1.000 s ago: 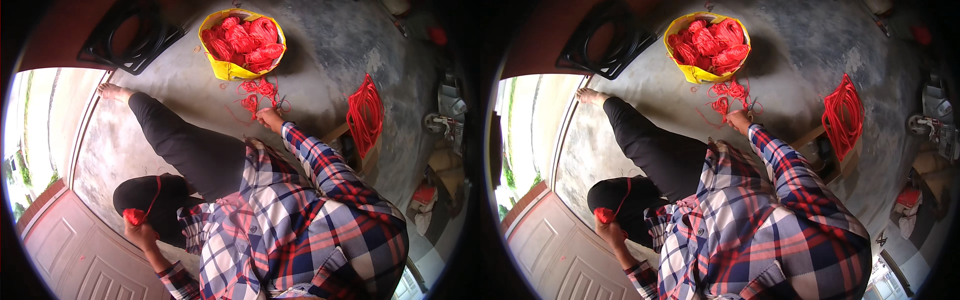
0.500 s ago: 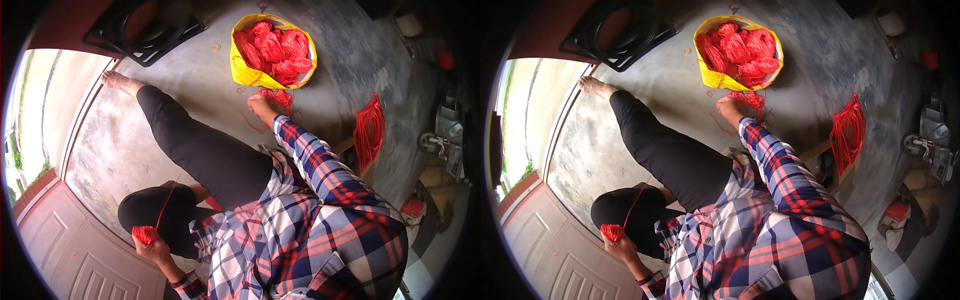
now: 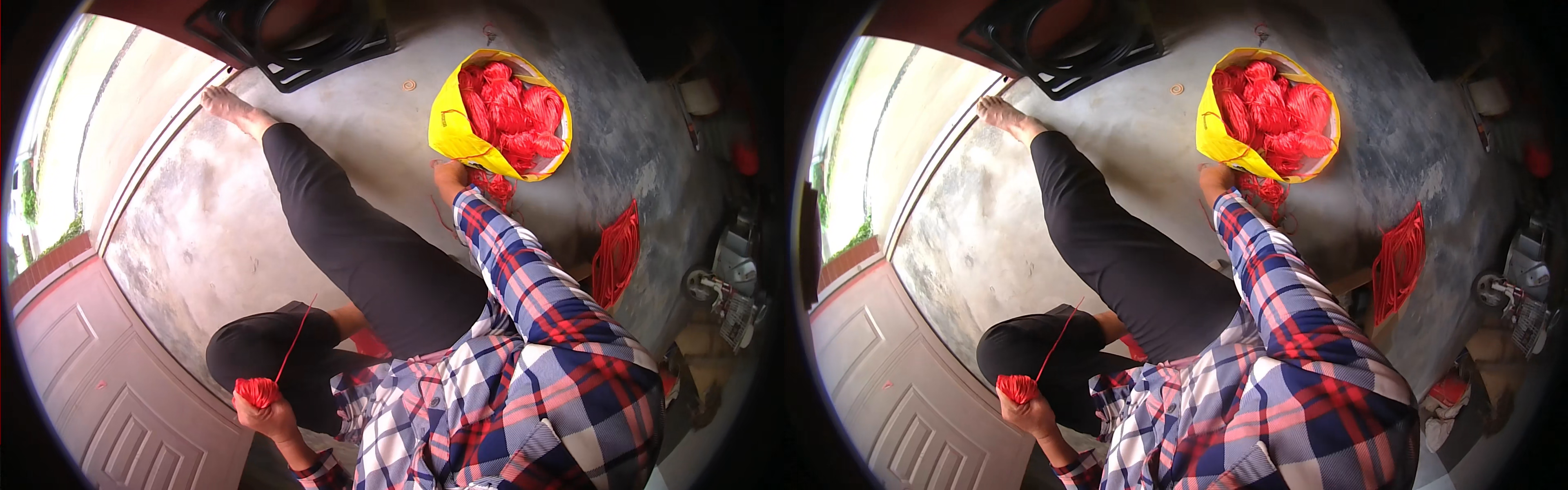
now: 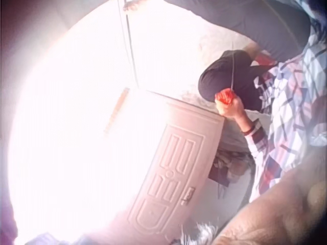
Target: The recorder is wrapping a red plastic frame with red raffia twine, occasionally using scissors to cut the material.
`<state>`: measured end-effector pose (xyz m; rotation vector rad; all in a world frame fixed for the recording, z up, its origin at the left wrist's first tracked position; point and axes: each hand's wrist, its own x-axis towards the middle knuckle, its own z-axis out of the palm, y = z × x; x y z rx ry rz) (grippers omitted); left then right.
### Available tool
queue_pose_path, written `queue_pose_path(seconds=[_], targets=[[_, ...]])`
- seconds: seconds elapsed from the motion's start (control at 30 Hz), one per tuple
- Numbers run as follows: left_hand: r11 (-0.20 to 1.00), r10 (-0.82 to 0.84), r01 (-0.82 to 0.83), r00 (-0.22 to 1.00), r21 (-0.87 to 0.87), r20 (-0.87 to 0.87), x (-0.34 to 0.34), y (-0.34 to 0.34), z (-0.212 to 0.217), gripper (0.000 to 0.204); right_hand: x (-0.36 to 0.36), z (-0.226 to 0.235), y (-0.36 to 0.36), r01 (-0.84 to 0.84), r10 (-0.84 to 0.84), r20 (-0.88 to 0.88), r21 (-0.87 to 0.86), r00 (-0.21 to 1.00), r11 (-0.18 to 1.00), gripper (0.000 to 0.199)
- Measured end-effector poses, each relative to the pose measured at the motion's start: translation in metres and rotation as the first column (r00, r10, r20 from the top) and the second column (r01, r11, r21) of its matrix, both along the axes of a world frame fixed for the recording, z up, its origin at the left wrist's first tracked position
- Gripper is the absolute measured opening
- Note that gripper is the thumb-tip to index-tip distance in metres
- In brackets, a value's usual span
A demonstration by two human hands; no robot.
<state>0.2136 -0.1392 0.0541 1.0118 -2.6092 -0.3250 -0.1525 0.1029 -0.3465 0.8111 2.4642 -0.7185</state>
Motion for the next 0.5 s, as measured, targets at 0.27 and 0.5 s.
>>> queue_pose_path(seconds=[0.27,0.5], targets=[[0.989,-0.068,0.068,0.998,-0.134,0.002,-0.005,-0.003,-0.007,0.011,0.047,0.016,0.023,-0.027,0.094,0.071,-0.64,0.993,0.768,0.014],[0.959,-0.172,0.144,0.98,-0.244,-0.096,-0.01,-0.02,-0.035,0.022,0.091,0.088,0.06,-0.313,0.27,-0.186,-0.758,0.945,0.573,0.01]])
